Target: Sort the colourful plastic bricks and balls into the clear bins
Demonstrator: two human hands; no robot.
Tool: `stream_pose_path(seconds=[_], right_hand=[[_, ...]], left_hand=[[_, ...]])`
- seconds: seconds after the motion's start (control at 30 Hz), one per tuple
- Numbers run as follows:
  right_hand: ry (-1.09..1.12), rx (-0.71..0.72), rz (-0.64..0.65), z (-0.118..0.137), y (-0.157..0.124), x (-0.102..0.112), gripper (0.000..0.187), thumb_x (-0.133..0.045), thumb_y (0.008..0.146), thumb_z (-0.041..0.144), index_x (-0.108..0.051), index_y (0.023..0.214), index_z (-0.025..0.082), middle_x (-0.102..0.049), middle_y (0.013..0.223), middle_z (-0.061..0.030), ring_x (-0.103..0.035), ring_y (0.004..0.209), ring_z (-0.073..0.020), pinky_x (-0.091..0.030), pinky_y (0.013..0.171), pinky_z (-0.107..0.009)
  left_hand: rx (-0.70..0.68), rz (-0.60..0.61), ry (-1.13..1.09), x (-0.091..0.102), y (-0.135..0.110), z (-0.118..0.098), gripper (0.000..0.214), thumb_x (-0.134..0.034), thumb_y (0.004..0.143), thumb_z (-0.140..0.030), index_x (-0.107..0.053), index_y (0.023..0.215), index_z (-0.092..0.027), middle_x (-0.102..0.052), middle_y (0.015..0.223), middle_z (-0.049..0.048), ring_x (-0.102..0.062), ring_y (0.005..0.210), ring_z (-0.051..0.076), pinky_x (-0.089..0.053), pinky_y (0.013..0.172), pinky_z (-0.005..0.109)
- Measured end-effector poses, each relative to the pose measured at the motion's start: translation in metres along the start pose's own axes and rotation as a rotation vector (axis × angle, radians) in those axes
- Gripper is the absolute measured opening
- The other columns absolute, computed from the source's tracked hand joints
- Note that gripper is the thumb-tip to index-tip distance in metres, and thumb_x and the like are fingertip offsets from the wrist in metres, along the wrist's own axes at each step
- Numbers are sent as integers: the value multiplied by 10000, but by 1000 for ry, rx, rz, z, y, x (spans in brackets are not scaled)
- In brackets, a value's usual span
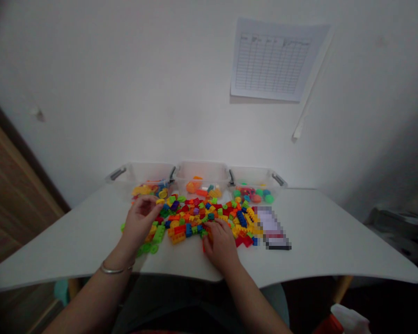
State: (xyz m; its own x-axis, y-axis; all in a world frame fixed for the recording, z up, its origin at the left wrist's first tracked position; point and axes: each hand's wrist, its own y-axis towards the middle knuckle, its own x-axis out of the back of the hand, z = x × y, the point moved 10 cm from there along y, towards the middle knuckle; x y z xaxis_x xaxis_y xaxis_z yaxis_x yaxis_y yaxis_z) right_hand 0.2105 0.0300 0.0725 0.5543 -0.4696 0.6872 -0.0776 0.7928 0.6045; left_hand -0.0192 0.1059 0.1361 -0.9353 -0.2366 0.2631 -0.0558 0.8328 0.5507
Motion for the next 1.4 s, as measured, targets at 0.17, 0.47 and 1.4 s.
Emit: stream_pose_path(seconds=[0.17,0.47,1.4], right_hand=[[-3,3,-2,0,-1,0,317,-540,830,191,-619,1136,181,-662,1114,-101,-530,1161,-265,-454,1009,-449],[4,17,-14,-1,0,1,318,-541,826,192,-620,1133,172,-666,1105,-108,-535,1150,-265,-455,1002,-451],[6,20,-18,-1,-1,1,312,-540,826,184,-622,1127,182,-669,1093,-105,-536,1153,-264,-459,1002,-457]], left_hand=[[-150,-414,99,45,9,-9,255,-543,822,-389,-449,991,-223,-554,968,39,-581,846,146,-515,777,292],[-389,-216,519,23,63,-24,97,-496,831,-196,-589,855,-185,-615,895,49,-582,885,183,-477,823,312],[-396,296,827,-31,36,10,372,-450,863,-198,-645,1179,-192,-543,1378,116,-462,1298,275,-359,1094,494]])
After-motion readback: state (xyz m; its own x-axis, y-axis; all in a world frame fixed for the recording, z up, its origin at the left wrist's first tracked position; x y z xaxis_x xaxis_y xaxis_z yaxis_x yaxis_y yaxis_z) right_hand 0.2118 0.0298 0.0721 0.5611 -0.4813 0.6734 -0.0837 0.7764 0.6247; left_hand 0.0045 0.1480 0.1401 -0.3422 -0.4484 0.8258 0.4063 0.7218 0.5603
